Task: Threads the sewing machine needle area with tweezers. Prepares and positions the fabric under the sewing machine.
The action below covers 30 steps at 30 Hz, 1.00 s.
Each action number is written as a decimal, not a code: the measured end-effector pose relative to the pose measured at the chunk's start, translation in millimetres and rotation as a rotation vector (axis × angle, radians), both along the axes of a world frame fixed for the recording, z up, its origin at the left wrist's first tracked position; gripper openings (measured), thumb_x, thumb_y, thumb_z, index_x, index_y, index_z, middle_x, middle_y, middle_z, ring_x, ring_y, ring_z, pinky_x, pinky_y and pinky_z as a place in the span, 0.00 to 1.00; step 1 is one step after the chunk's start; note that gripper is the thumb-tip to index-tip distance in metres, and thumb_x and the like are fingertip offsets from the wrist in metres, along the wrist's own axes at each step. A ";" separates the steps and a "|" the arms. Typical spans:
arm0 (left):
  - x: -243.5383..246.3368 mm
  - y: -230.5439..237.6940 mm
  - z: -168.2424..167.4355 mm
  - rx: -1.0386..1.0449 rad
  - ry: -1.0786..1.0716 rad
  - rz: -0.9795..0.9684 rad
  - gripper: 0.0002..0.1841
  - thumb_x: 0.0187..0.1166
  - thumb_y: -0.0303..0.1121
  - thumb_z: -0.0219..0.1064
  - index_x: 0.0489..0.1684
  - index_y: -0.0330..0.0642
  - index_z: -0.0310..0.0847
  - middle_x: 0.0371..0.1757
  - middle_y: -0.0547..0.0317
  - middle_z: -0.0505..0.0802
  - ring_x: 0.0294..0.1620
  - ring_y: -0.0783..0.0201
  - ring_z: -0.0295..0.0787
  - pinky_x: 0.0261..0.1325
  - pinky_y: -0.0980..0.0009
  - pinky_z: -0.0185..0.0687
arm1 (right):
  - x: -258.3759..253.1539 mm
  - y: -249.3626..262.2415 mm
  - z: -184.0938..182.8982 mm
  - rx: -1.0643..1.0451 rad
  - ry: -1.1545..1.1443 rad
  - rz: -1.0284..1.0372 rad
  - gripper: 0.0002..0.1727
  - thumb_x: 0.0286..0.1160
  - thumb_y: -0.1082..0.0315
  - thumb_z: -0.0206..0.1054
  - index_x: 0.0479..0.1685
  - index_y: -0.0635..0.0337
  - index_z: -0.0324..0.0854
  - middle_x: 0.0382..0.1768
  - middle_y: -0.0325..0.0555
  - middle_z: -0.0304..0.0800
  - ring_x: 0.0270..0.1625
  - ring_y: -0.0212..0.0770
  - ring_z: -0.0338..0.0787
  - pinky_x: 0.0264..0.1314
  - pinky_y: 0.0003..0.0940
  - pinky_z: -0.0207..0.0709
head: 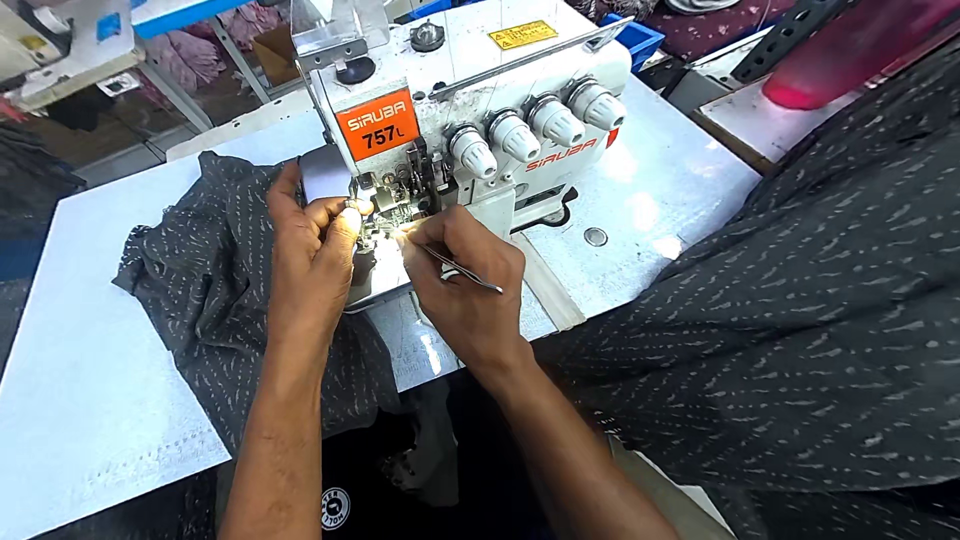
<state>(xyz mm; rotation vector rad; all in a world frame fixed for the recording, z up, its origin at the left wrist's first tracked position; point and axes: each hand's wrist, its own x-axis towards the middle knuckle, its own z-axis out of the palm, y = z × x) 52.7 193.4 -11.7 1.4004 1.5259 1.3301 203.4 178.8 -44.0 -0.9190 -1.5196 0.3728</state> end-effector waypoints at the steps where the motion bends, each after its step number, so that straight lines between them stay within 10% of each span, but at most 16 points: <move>1: -0.2 -0.3 0.3 -0.005 0.006 0.001 0.35 0.86 0.27 0.60 0.91 0.47 0.44 0.54 0.61 0.93 0.47 0.71 0.91 0.53 0.74 0.86 | -0.1 -1.2 -0.9 -0.003 0.013 0.000 0.03 0.69 0.78 0.74 0.35 0.62 0.86 0.35 0.44 0.92 0.35 0.32 0.90 0.35 0.24 0.84; 30: -1.3 0.4 0.0 -0.010 -0.008 -0.016 0.35 0.86 0.26 0.59 0.91 0.46 0.44 0.55 0.60 0.93 0.47 0.70 0.91 0.52 0.73 0.86 | 9.9 -7.4 12.9 -0.174 0.030 0.082 0.08 0.63 0.78 0.73 0.32 0.56 0.81 0.25 0.36 0.85 0.22 0.27 0.82 0.18 0.21 0.74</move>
